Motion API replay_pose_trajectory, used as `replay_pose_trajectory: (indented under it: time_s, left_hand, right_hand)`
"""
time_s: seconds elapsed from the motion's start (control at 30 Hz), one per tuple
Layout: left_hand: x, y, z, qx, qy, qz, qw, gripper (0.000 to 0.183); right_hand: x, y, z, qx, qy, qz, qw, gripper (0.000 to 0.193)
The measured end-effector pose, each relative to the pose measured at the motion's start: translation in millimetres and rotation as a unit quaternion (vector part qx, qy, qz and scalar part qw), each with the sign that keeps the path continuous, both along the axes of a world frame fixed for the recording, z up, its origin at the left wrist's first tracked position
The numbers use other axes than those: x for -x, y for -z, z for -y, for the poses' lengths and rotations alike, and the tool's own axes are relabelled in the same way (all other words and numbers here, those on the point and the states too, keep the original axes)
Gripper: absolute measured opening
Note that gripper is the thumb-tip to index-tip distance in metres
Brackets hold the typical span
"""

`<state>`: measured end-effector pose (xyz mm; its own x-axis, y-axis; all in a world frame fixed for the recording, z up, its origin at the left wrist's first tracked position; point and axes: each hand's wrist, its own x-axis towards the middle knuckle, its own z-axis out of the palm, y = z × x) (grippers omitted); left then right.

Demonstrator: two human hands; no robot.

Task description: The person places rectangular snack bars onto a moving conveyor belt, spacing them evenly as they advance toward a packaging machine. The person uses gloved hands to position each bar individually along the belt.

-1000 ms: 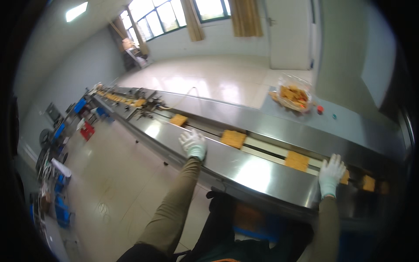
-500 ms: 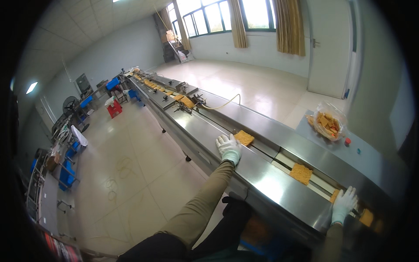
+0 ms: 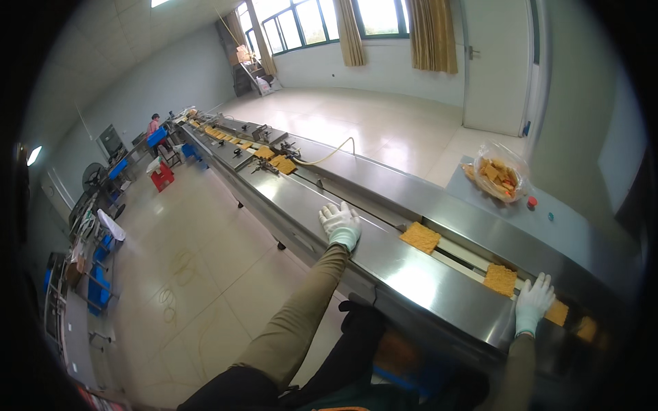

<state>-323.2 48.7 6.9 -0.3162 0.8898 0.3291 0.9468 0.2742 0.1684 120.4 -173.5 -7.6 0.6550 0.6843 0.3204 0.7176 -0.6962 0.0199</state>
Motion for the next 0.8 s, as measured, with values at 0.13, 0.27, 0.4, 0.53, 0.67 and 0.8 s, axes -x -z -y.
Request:
replay_pose_trajectory:
  time_s: [0.13, 0.27, 0.4, 0.53, 0.67, 0.8]
  left_hand:
    - [4, 5, -5, -0.022, 0.018, 0.008, 1.0, 0.044]
    - [8, 12, -19, -0.069, 0.03, -0.01, 0.997, 0.044]
    - [24, 24, -34, -0.171, 0.092, -0.061, 0.979, 0.035]
    - [43, 8, -52, -0.06, 0.056, -0.021, 0.996, 0.044]
    - [42, 2, -78, 0.02, 0.013, 0.002, 1.0, 0.073]
    - [32, -10, -84, 0.096, 0.041, -0.024, 0.994, 0.088]
  right_hand:
    - [2, -1, -1, 0.0, -0.006, 0.005, 1.0, 0.05]
    - [-7, -1, 4, -0.007, -0.022, 0.021, 1.0, 0.049]
    - [-10, 7, 7, -0.002, -0.05, 0.048, 0.998, 0.048]
    - [0, 3, -4, -0.031, -0.054, 0.023, 0.998, 0.049]
    - [2, -2, 1, -0.034, -0.04, -0.014, 0.999, 0.052]
    - [4, -9, 6, 0.002, -0.008, -0.034, 0.999, 0.055]
